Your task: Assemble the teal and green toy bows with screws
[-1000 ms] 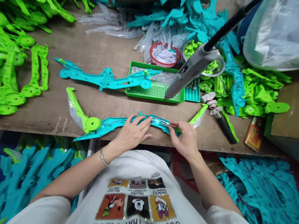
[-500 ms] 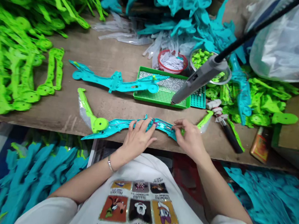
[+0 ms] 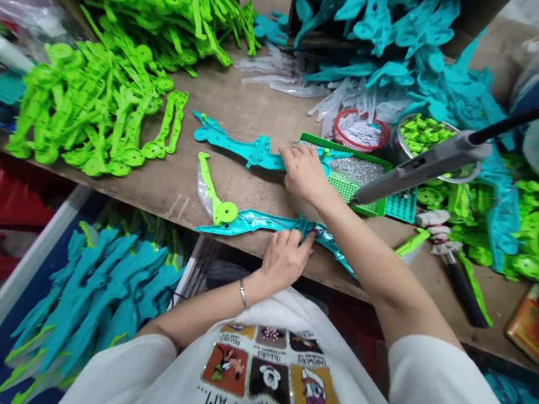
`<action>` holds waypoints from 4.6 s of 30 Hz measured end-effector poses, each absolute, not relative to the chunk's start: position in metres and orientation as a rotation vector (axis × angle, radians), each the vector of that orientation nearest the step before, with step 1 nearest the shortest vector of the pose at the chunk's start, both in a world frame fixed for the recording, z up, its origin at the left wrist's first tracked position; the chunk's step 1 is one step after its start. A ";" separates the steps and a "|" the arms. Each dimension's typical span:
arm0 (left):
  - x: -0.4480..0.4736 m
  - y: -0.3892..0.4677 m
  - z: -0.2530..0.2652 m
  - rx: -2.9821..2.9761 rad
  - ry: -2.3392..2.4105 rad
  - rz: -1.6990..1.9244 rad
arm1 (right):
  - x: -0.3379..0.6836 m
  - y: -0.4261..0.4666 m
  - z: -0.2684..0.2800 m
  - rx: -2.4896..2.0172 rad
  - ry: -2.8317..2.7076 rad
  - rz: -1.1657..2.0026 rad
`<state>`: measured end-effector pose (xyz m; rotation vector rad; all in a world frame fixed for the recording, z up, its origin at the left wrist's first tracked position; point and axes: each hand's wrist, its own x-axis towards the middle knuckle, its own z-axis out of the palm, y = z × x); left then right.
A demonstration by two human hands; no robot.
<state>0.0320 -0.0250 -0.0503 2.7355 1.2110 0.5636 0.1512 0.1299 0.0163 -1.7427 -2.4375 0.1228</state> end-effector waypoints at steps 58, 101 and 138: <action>0.015 -0.025 -0.047 2.656 1.158 0.553 | 0.269 -0.066 0.069 -2.662 -1.779 0.770; 0.019 -0.024 -0.052 2.649 1.260 0.505 | 0.224 -0.020 0.011 -1.788 -2.216 0.653; -0.144 0.111 -0.009 1.421 1.449 0.557 | 0.203 -0.040 -0.009 -1.915 -2.722 -0.062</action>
